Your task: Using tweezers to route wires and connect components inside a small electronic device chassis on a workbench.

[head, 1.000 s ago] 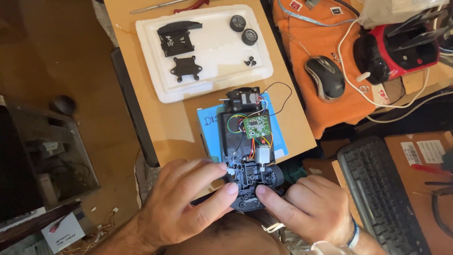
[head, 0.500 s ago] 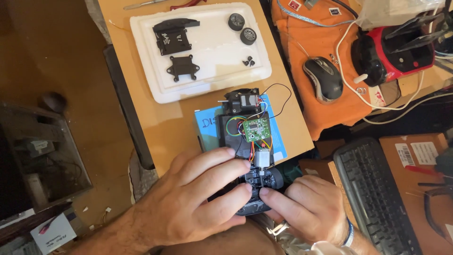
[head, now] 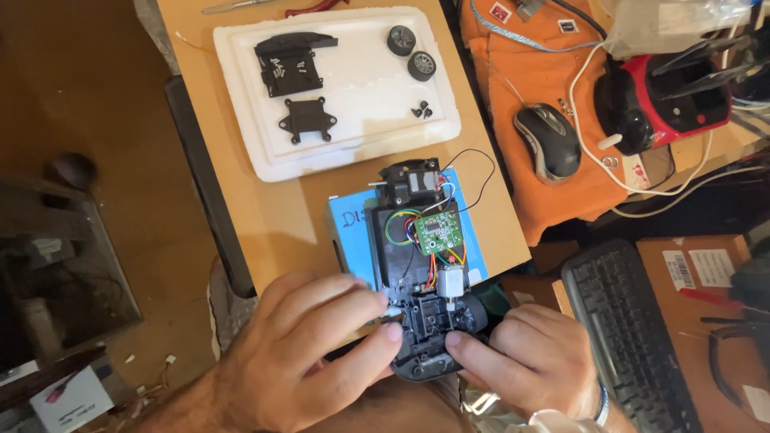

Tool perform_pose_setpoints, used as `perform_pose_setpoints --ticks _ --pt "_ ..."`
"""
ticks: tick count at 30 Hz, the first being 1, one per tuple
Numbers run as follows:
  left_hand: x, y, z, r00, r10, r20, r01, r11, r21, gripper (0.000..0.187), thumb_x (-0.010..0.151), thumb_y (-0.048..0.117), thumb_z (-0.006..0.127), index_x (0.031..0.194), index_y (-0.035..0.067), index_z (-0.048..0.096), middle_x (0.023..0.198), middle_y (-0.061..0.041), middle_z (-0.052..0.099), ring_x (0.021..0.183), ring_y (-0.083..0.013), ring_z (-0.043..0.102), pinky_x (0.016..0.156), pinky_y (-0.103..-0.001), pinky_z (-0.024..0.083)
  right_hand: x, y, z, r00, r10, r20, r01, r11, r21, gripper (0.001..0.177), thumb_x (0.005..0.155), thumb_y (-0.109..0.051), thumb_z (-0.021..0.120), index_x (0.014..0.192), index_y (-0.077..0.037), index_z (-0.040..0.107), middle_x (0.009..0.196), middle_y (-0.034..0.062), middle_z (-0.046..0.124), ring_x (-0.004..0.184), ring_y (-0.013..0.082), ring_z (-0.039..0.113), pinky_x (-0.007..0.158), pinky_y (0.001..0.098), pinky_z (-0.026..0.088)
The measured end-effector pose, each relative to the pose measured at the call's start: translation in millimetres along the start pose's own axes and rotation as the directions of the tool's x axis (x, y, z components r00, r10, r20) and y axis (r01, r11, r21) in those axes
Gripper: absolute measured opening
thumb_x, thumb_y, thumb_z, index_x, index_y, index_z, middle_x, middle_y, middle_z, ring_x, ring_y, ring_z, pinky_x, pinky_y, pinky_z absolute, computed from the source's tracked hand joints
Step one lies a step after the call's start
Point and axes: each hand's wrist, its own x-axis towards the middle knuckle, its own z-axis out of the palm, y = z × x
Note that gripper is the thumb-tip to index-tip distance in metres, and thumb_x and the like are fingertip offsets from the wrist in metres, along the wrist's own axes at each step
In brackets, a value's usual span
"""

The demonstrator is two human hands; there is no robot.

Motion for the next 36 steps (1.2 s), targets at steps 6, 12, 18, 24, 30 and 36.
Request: perform_pose_setpoints --ticks 6,12,18,24,30,36 --pt "0.8 8.4 12.7 0.997 0.004 -0.072 0.0 0.998 0.058 0.013 0.104 0.015 0.057 0.115 0.009 0.062 0.114 -0.009 0.069 0.105 -0.0263 0.069 0.081 -0.043 0.055 -5.5 7.1 -7.8 0.999 0.018 0.037 -0.019 1.0 0.007 0.035 0.104 -0.037 0.044 0.112 -0.013 0.068 0.067 0.0035 0.041 0.052 0.0215 0.039 0.051 0.0357 0.033" --pt "5.1 6.0 20.1 0.995 0.007 -0.103 -0.004 0.999 0.037 0.013 0.103 0.015 0.061 0.115 0.015 0.066 0.107 -0.006 0.068 0.095 -0.0223 0.069 0.073 -0.038 0.054 1.6 8.0 -10.2 0.999 0.027 0.024 -0.027 1.0 0.012 0.018 0.097 -0.022 0.062 0.112 -0.014 0.067 0.064 0.0026 0.035 0.051 0.0202 0.035 0.05 0.0347 0.03" --pt "-4.7 2.5 23.8 0.999 -0.033 -0.042 0.034 0.999 0.036 0.018 0.101 0.017 0.069 0.118 0.018 0.065 0.116 -0.003 0.069 0.101 -0.0222 0.068 0.08 -0.038 0.058 6.2 11.8 -12.7 0.998 0.009 0.064 -0.011 1.0 0.027 0.02 0.096 -0.017 0.067 0.116 -0.017 0.067 0.065 0.001 0.038 0.052 0.0195 0.036 0.05 0.0342 0.031" --pt "-9.7 2.4 30.6 0.994 -0.103 -0.019 0.103 0.994 -0.027 0.011 0.1 0.021 0.063 0.111 0.022 0.065 0.117 -0.002 0.071 0.105 -0.0245 0.073 0.083 -0.041 0.057 7.7 19.5 -9.2 0.995 -0.057 0.087 0.056 0.998 0.013 0.018 0.093 -0.015 0.076 0.108 -0.018 0.067 0.063 -0.0011 0.032 0.05 0.0175 0.032 0.045 0.0359 0.025" --pt "-12.1 2.4 36.0 0.992 -0.124 -0.036 0.124 0.992 -0.028 0.011 0.1 0.024 0.064 0.111 0.024 0.065 0.115 0.0 0.073 0.102 -0.0238 0.075 0.081 -0.04 0.056 9.7 21.1 -10.4 0.997 -0.062 0.055 0.057 0.995 0.078 0.019 0.096 -0.013 0.071 0.114 -0.016 0.068 0.065 -0.0005 0.033 0.05 0.0163 0.032 0.047 0.0339 0.027" --pt "-9.3 6.7 34.2 0.992 -0.126 -0.022 0.125 0.992 -0.029 0.012 0.098 0.018 0.067 0.11 0.021 0.065 0.114 -0.004 0.072 0.102 -0.0268 0.074 0.081 -0.043 0.059 1.3 23.9 -8.5 0.995 -0.072 0.067 0.069 0.996 0.05 0.022 0.094 -0.014 0.076 0.113 -0.015 0.065 0.065 -0.0005 0.034 0.05 0.0178 0.033 0.046 0.0352 0.028"
